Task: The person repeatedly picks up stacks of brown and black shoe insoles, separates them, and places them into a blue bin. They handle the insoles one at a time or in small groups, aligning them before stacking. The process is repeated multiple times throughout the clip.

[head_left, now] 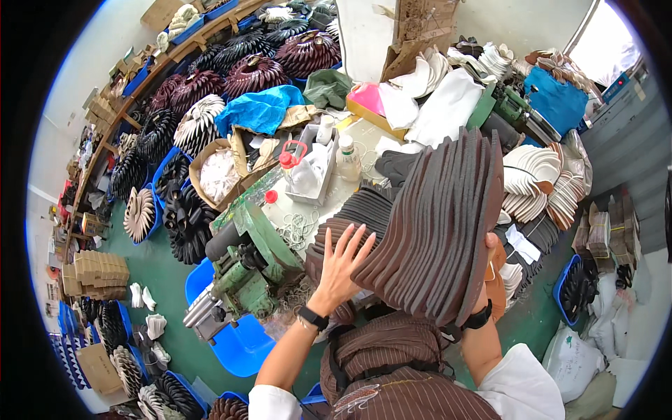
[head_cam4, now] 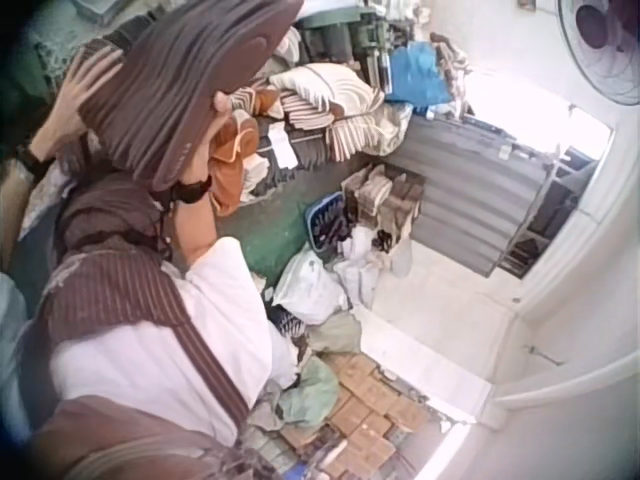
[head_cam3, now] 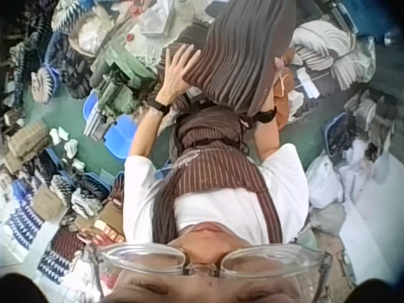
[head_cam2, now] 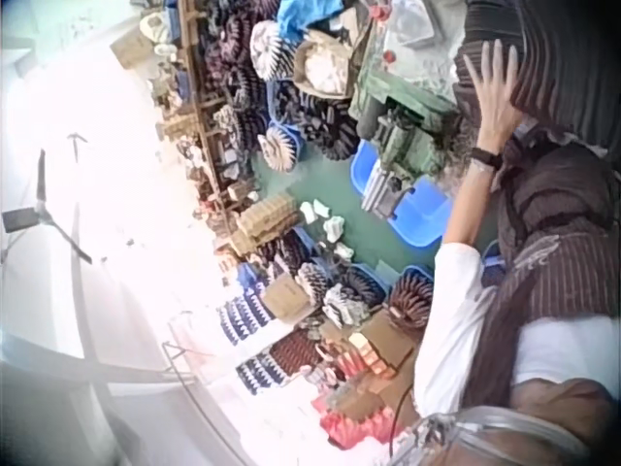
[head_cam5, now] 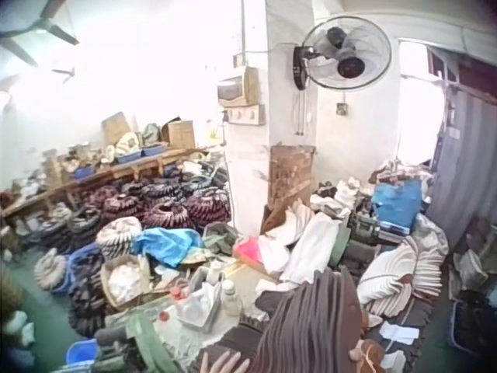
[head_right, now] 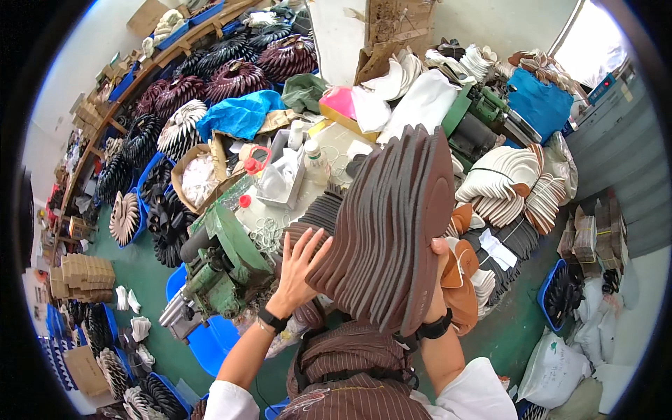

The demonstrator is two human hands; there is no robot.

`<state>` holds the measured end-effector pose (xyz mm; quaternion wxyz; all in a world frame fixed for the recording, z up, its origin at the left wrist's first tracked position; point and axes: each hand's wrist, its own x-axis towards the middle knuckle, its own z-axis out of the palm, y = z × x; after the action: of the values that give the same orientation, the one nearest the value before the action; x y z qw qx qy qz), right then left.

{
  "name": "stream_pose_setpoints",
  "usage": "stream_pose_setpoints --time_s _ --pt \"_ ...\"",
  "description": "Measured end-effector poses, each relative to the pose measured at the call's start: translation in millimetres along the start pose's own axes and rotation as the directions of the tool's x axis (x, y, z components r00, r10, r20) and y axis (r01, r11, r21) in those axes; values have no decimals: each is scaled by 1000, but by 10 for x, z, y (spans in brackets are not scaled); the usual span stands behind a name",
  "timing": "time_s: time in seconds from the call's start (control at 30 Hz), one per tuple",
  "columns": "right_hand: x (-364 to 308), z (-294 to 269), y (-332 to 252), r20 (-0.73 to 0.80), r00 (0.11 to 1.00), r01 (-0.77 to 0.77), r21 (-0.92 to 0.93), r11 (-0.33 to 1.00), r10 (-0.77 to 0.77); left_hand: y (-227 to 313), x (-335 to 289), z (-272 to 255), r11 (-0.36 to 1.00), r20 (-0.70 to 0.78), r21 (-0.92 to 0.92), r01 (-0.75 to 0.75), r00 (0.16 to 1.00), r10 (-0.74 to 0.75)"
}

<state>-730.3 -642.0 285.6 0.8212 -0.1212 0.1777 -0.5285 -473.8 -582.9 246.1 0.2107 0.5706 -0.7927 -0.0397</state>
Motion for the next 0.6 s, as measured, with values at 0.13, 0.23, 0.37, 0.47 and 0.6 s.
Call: stream_pose_setpoints --time_s 0.13,0.23,0.37,0.47,0.6 --pt "-168 312 64 98 981 -186 237 954 167 49 -401 -223 898 -178 -365 246 928 -327" --pt "-240 280 210 6 955 -294 85 952 295 197 -479 -676 101 112 -974 203 817 -566" --pt "-185 779 704 54 841 -521 -187 833 539 516 -736 -1216 63 216 -952 299 803 -555" --pt "-223 1490 1091 24 744 -545 -558 626 668 525 -1100 -1343 158 8 -973 166 713 -701" --pt "-189 1660 1839 486 586 87 -833 546 648 392 -1820 -1313 9 124 -972 237 541 -832"
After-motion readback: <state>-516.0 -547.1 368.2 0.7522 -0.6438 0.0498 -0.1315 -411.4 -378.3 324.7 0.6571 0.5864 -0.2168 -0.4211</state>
